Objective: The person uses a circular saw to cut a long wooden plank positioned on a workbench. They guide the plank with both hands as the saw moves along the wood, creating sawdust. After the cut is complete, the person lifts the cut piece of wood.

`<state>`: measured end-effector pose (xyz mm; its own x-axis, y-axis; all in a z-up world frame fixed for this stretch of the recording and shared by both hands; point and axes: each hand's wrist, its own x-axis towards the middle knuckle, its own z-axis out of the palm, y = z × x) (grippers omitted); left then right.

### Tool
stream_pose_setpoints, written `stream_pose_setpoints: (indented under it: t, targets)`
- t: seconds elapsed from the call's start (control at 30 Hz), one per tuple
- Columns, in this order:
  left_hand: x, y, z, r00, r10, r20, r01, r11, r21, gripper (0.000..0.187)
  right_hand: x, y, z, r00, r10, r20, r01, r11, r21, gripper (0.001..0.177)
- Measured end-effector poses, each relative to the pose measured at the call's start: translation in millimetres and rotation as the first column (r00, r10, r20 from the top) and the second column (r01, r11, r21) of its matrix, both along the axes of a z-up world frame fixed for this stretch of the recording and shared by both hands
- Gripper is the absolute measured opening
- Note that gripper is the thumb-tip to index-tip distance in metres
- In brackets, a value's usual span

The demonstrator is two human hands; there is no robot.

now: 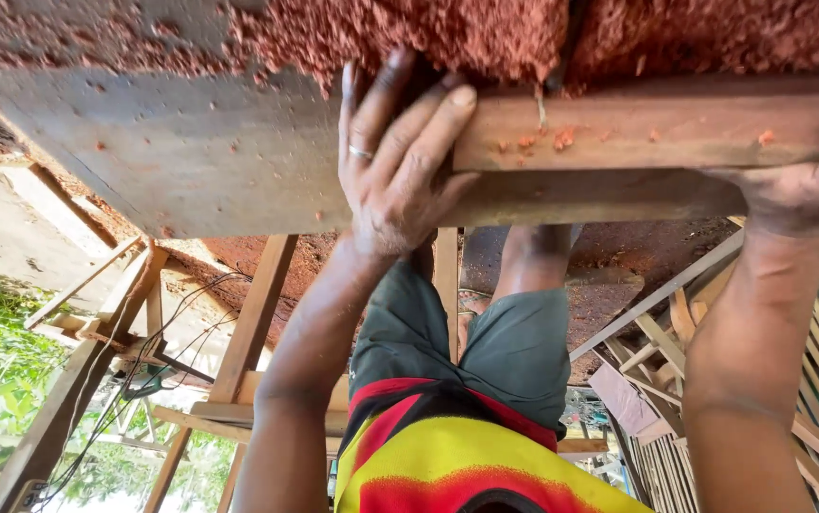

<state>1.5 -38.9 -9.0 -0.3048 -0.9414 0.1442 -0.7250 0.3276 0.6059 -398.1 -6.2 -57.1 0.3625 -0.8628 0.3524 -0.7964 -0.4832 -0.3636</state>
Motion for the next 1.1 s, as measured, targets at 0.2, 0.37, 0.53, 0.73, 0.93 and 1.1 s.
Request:
stream_pose_setpoints:
  t: [0.2,0.37,0.53,0.73,0.93,1.1]
  targets:
    - [3,-1,4,0.987,-0.052,-0.15,0.051,0.999,-0.007,0.06,-4,5,9,0.974,-0.102,-0.201,0.083,0.992,-0.098,0.101]
    - [5,12,3,0.981,-0.13,-0.147,0.129,0.992,-0.012,0.058,1,5,7,0.959,-0.2,-0.199,0.142,0.952,-0.27,0.1]
    - [3,12,11,0.98,-0.141,-0.142,0.146,0.989,0.022,0.054,12,1,22,0.963,-0.173,-0.207,0.121,0.963,-0.242,0.1]
    - [2,6,15,0.983,-0.148,-0.107,0.148,0.989,-0.008,0.051,14,2,18,0.973,-0.19,-0.127,0.158,0.961,-0.227,0.099]
    - [-2,7,14,0.99,-0.116,-0.081,0.112,0.993,-0.044,0.054,17,0,22,0.98,-0.157,-0.125,0.137,0.978,-0.159,0.099]
    - [-4,8,14,0.99,-0.092,-0.103,0.087,0.995,-0.054,0.052,17,-4,29,0.979,-0.083,-0.187,0.049,0.982,-0.183,0.1]
